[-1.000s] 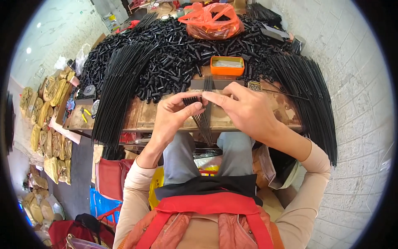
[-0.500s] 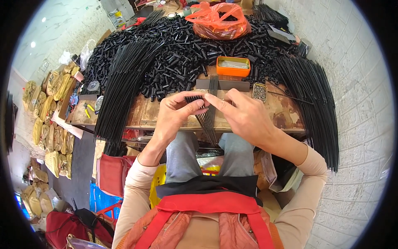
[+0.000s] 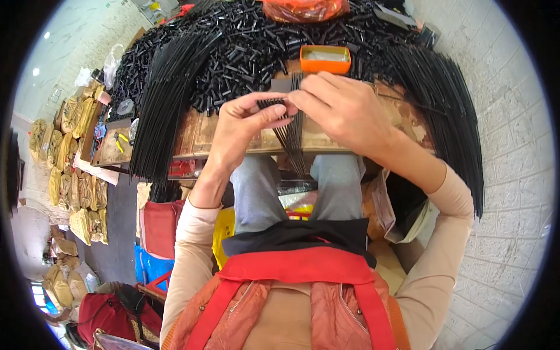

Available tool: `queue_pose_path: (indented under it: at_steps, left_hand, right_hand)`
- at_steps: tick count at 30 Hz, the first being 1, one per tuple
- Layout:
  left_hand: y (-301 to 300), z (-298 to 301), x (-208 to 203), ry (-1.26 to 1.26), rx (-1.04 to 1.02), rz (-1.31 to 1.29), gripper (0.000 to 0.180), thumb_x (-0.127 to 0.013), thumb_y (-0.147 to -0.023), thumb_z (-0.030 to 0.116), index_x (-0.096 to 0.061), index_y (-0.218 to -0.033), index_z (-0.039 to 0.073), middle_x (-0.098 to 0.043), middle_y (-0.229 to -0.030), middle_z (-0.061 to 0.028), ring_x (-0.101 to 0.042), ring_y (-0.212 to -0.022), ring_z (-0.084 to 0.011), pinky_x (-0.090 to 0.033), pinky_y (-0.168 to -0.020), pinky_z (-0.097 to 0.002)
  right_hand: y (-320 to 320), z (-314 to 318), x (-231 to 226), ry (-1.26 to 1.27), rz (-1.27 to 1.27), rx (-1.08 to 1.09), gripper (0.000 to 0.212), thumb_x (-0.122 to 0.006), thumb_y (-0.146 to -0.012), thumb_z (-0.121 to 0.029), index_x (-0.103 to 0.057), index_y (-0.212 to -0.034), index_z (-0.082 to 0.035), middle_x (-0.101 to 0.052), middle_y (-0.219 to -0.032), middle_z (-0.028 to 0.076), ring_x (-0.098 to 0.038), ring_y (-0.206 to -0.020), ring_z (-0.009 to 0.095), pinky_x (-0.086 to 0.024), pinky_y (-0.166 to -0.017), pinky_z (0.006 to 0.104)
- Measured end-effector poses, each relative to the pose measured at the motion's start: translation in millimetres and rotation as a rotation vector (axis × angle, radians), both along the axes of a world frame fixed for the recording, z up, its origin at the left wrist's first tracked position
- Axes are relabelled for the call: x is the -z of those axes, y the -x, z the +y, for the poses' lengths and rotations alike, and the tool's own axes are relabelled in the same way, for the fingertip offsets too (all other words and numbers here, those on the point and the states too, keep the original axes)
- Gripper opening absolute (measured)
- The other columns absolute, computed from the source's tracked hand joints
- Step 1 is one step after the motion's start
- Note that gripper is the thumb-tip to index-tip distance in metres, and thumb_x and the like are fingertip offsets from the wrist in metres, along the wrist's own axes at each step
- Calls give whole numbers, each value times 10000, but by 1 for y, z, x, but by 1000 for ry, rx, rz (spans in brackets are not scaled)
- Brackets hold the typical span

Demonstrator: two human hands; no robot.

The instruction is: Assembling and securing bundles of black rods using plastic clips and cutting the excess with pliers.

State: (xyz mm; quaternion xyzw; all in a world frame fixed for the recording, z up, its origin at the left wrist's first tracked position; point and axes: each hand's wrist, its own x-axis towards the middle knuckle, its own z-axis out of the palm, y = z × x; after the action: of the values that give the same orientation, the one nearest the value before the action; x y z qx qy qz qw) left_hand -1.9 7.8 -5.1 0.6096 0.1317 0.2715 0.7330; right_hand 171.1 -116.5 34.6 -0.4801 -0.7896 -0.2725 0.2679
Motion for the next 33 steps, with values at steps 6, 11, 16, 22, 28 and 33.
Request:
queue_pose_path:
  at_steps: [6,11,16,22,28,33]
  left_hand:
    - [4,2,5,-7,-54,-29,229,-653,-892,3,-666,-1114,-48,-708,-965,-123,-694,-887,-191,-595,-834,-321]
    - [4,3,7,3,0,-33,229,-635,-906,15,-668,-1129,-23,-704,-1015,-136,-686,-943,-209,-585,-868,-336]
    - [11,8,8,56,-35,-41,240,-644,-898,9,-665,-1133,-33,-704,-1013,-158,-690,-942,-224,-586,-866,-343]
    - [15,8,7,48,-29,-48,247,-637,-900,0,-662,-1143,-32,-703,-1015,-166,-689,-951,-232,-583,-874,-349]
    - [16,6,6,25,-11,-18,254,-622,-908,-5,-658,-1159,-24,-700,-1045,-163,-685,-956,-225,-576,-885,-354]
    - [11,5,10,-65,17,40,317,-745,-837,101,-693,-1144,46,-727,-967,-99,-705,-917,-211,-565,-823,-301]
  right_hand:
    - [6,3,2,-49,-28,3,373,-693,-664,-35,-658,-1033,10,-611,-911,98,-631,-776,251,-524,-634,330]
    - [-7,-16,6,11,41,106,372,-678,-679,-12,-668,-1051,18,-614,-895,102,-627,-764,243,-521,-628,330]
    - [-4,-3,6,26,42,45,383,-669,-679,2,-668,-1061,23,-611,-847,100,-609,-719,237,-505,-600,333]
    - [-6,-2,2,-16,-25,6,400,-690,-690,-17,-670,-1089,13,-628,-858,97,-615,-707,220,-496,-586,314]
    - [-7,-6,4,108,139,-46,363,-700,-754,-17,-667,-1116,-2,-640,-845,88,-624,-702,214,-500,-585,306]
    - [-1,6,-2,186,203,-102,399,-663,-791,15,-636,-1188,-18,-649,-914,104,-639,-763,233,-527,-667,311]
